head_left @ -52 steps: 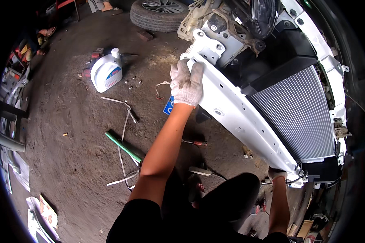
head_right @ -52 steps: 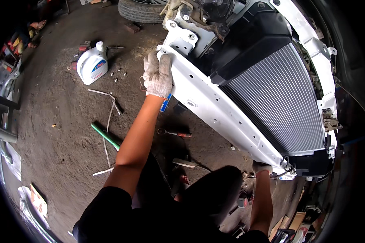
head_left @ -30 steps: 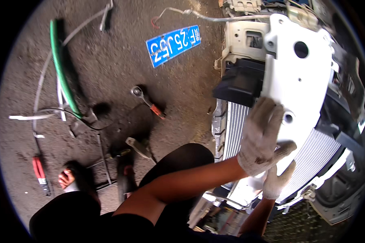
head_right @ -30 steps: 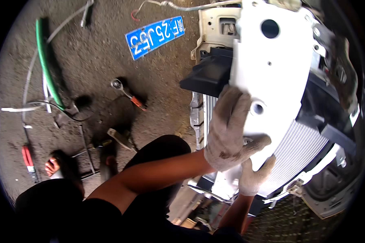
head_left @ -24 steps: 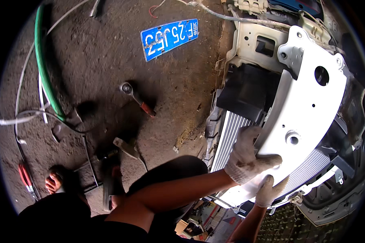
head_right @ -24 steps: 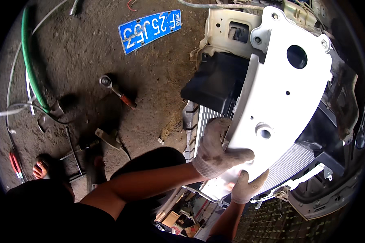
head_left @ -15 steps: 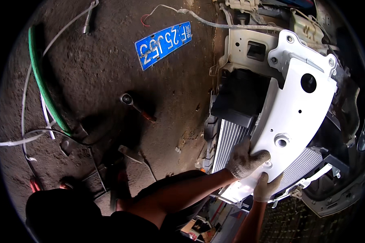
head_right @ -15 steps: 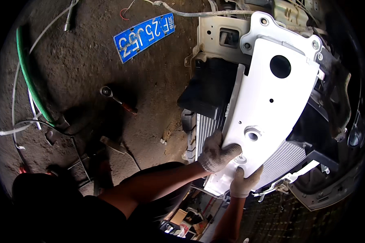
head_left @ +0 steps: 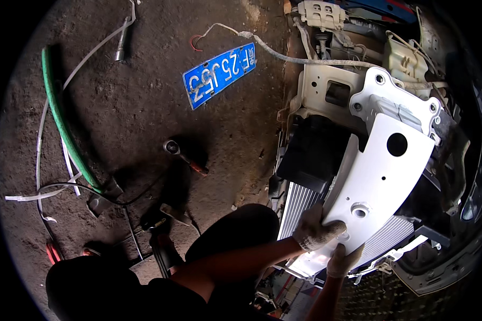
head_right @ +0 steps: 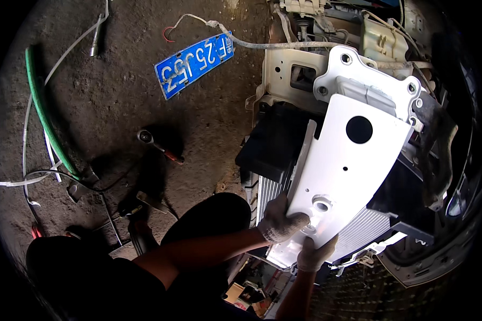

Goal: The person positions a white car bumper against the front of a vehicle, aligns it with the frame, and uses a pneumatic impact wrench to drive bolts into the mounting brackets.

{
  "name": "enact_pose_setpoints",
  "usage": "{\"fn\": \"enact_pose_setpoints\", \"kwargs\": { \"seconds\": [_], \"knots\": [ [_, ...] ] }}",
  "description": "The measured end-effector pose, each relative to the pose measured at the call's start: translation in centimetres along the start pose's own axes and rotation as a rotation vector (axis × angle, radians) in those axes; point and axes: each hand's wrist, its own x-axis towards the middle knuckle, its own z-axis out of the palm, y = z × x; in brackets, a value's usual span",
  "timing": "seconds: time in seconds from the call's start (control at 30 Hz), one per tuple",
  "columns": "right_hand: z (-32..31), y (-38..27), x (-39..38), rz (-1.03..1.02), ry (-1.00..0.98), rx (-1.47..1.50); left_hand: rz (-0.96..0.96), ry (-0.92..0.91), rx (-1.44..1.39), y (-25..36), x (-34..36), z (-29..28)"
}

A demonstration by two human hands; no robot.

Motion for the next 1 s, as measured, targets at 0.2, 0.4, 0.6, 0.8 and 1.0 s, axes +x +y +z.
{"fn": "enact_pose_setpoints", "kwargs": {
  "seconds": [0.2, 0.4, 0.6, 0.8, 1.0],
  "knots": [
    [0.6, -1.3, 0.4, 0.121, 0.039, 0.018, -0.026, -0.007, 0.136, 0.4, 0.5, 0.3],
    [1.1, -1.5, 0.6, 0.185, 0.058, 0.108, 0.094, 0.041, 0.209, -1.7, 0.6, 0.9],
    [0.8, -3.1, -0.1, 0.107, 0.045, 0.031, 0.115, -0.005, -0.018, -1.6, 0.2, 0.8],
    [0.4, -0.8, -0.9, 0.146, 0.007, -0.122, 0.060, -0.038, -0.026, -0.4, -0.1, 0.0],
    [0.3, -4.5, 1.7, 0.012, 0.292, -0.355, 0.418, 0.338, 0.272, 3.5, -0.9, 1.5]
  ]
}}
